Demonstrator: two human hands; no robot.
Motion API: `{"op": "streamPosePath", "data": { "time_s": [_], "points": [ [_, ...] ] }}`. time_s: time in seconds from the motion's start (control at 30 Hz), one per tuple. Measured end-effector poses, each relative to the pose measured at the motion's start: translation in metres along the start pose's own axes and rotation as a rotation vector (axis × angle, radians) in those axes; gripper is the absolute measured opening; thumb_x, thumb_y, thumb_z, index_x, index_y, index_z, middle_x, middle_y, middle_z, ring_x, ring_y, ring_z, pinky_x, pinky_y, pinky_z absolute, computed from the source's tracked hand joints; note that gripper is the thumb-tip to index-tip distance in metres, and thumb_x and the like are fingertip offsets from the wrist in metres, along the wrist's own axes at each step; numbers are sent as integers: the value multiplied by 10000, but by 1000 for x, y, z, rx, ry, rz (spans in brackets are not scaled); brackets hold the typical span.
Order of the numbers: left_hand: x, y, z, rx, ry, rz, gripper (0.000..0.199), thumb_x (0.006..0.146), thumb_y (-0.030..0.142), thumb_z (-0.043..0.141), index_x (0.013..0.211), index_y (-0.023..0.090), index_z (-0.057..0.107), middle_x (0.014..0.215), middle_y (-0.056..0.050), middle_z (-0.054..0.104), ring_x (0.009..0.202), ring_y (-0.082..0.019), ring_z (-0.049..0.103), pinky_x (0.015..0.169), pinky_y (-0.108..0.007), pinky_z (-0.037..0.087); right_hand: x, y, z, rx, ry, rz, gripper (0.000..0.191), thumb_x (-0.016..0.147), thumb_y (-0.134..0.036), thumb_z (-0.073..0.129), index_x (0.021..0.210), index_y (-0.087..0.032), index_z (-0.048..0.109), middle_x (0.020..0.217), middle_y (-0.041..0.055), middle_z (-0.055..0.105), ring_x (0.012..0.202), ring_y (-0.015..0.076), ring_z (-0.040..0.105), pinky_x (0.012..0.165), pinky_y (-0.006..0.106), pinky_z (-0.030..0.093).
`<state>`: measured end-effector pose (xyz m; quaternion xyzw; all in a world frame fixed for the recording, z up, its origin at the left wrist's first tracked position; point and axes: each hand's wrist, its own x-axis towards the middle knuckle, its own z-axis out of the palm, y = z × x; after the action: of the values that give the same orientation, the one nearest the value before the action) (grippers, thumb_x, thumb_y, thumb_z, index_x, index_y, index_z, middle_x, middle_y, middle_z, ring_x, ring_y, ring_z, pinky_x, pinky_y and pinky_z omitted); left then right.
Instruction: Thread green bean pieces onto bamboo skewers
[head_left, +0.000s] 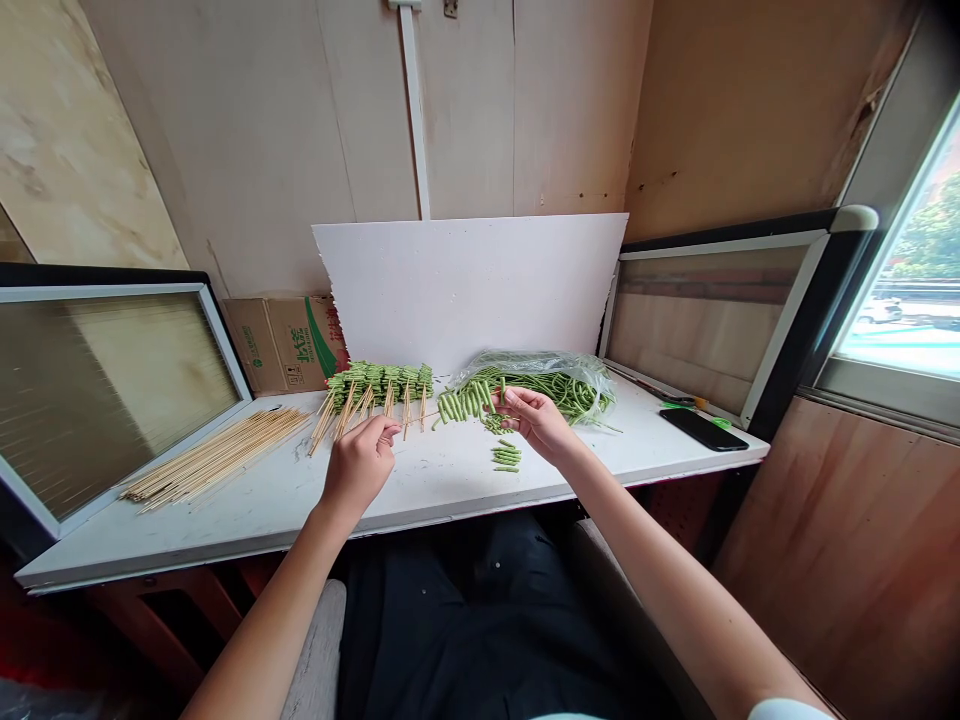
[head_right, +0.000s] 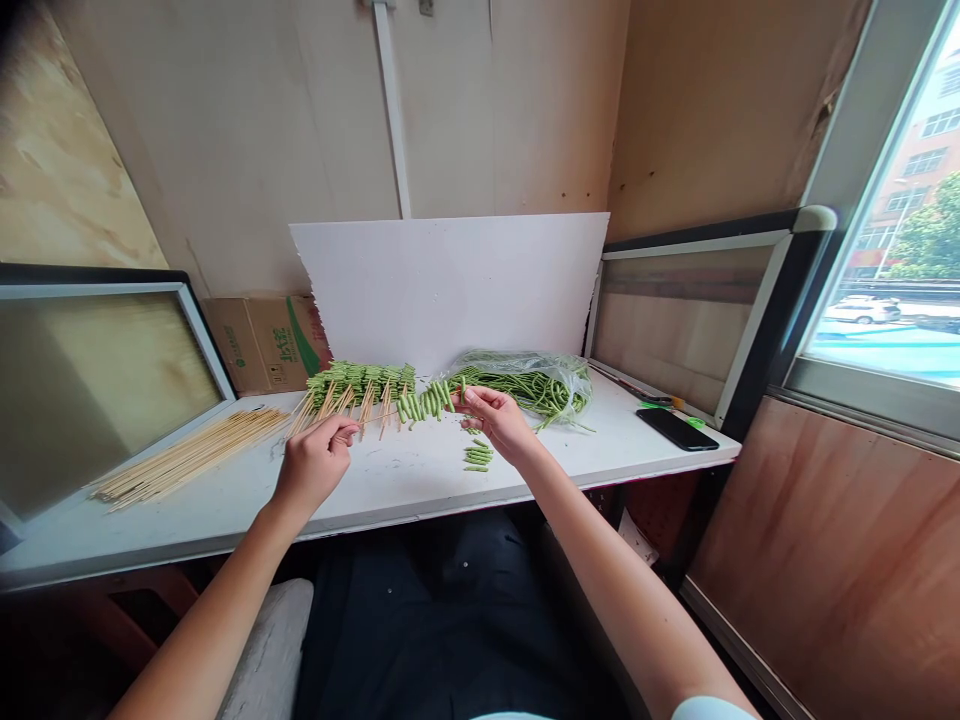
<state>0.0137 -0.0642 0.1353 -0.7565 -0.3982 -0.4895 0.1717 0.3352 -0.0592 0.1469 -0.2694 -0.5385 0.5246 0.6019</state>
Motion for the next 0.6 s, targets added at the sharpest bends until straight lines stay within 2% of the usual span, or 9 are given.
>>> {"op": "streamPosePath", "data": {
  "time_s": [0.27,0.6],
  "points": [
    [0,2,-1,2,-9,-2,241,916,78,528,896,212,728,801,-25,778,739,-184,734,674,-251,517,-2,-1,5,-4,38,11,413,710,-535,944,931,-227,779,962,57,766,899,196,716,630,261,527],
    [1,1,-1,11,-13,-8,234,914,89,525,877,214,719,807,-31,786,735,-191,737,665,-257,516,-3,-3,7,0,17,23,437,720,-550,932,925,-213,744,869,36,732,920,203,737,541,229,448]
  ]
}}
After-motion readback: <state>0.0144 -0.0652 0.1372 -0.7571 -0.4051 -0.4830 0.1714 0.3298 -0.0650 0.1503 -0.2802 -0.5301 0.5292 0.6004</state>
